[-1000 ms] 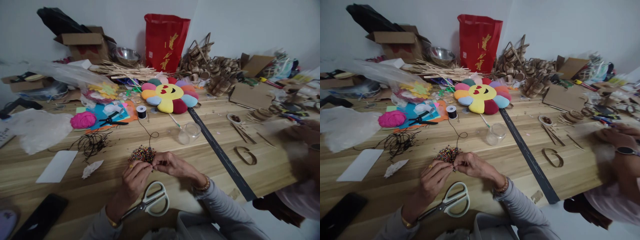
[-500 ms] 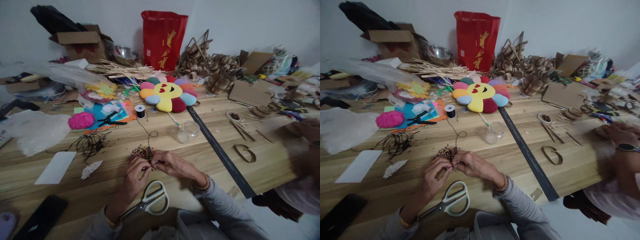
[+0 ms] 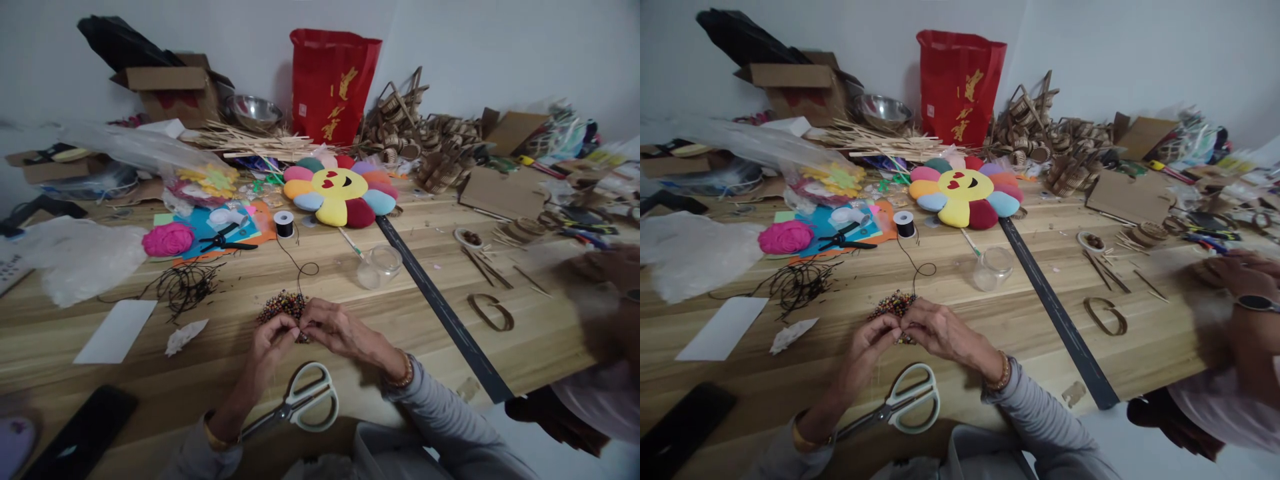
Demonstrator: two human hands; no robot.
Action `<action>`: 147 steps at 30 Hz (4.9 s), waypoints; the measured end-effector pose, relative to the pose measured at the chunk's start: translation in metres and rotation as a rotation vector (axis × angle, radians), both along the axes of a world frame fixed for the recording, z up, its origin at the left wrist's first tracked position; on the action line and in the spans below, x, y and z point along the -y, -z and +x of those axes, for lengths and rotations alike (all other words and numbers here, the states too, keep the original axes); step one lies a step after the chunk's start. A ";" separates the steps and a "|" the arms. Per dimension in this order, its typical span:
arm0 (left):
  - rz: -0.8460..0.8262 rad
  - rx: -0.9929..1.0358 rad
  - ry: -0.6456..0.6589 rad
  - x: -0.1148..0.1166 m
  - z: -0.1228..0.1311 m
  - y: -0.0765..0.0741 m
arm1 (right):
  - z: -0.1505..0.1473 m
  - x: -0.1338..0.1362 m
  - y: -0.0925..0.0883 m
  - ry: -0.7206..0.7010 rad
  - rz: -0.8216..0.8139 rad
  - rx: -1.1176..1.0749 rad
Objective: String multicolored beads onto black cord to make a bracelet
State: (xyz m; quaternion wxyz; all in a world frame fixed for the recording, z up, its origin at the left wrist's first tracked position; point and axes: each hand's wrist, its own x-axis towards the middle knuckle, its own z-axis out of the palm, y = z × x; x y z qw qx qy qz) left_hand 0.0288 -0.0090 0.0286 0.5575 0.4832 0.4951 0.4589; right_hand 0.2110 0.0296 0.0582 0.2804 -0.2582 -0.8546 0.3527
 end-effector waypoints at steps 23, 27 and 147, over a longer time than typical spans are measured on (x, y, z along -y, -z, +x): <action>-0.086 0.156 -0.088 -0.003 0.000 0.010 | 0.001 -0.001 -0.004 0.085 -0.075 -0.039; -0.062 0.156 -0.089 -0.002 0.001 0.011 | 0.000 0.001 -0.004 0.092 -0.052 -0.030; -0.114 0.280 0.056 -0.003 -0.003 0.004 | -0.012 -0.006 0.022 0.059 -0.940 -0.597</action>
